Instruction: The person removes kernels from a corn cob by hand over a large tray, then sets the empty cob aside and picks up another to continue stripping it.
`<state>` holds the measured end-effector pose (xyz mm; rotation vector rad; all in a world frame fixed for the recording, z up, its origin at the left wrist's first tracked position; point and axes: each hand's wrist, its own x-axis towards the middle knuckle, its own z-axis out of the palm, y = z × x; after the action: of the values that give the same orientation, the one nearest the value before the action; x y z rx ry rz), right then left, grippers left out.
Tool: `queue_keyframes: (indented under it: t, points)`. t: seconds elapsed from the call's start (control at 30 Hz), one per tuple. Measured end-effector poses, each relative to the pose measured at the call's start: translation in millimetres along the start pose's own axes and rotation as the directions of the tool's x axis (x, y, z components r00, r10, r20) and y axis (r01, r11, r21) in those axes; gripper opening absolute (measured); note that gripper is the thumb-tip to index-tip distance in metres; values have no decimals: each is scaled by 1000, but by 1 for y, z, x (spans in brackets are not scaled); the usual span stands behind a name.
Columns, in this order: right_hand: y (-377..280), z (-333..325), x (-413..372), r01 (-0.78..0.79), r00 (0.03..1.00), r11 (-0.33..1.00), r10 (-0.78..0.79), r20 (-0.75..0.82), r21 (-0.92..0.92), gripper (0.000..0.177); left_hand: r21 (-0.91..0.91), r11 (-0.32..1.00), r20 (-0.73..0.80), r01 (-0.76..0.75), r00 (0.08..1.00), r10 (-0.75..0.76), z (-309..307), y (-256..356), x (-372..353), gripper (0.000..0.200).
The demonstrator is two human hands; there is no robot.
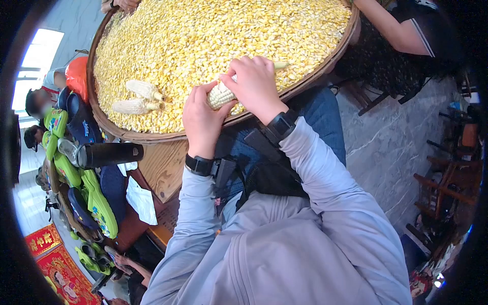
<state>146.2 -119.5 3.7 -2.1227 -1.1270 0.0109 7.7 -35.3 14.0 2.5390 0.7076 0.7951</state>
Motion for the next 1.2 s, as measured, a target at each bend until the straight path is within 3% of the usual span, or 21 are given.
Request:
queue_keyframes:
  t: [0.13, 0.2, 0.23, 0.3, 0.4, 0.5, 0.7, 0.83, 0.9, 1.13, 1.2]
  points:
    - [7, -2, 2, 24, 1000, 999, -24, 19, 45, 26, -16, 999, 39, 37, 999, -37, 0, -1, -1, 59]
    - [11, -5, 0, 73, 997, 991, -73, -6, 114, 26, 47, 994, -51, -100, 993, 103, 1, -3, 0, 60]
    - [12, -7, -2, 73, 997, 991, -73, -4, 114, 26, 47, 994, -51, -99, 994, 101, 1, -1, -1, 60]
    - [13, -10, -5, 128, 991, 983, -121, -63, 128, 26, 123, 992, -56, -26, 998, 33, -1, 3, -1, 60]
    - [12, -7, -6, 237, 960, 970, -226, -167, 53, 26, 108, 994, -33, -28, 999, 32, 1, -1, -2, 60]
    - [12, -10, -3, 128, 991, 989, -125, -54, 76, 24, 110, 993, -27, -43, 999, 46, 1, -1, -1, 58]
    - [11, 2, 7, 10, 1000, 1000, -10, -25, 15, 23, 107, 994, 7, 6, 1000, -7, 1, 1, -1, 56]
    - [13, -4, 7, 20, 1000, 998, -21, 4, 67, 26, 109, 994, -2, 3, 1000, -3, 1, 1, 0, 57]
    - [15, -10, 4, 107, 994, 982, -111, 21, 154, 33, 106, 994, -1, -4, 1000, 4, 0, 2, -1, 57]
    - [8, -7, 6, 17, 999, 994, -20, 25, 105, 37, 89, 996, 8, 1, 1000, -2, 1, 0, 0, 57]
    - [7, -3, 6, 29, 999, 997, -26, -38, 66, 36, 79, 997, 2, 9, 1000, -9, 1, 0, 0, 57]
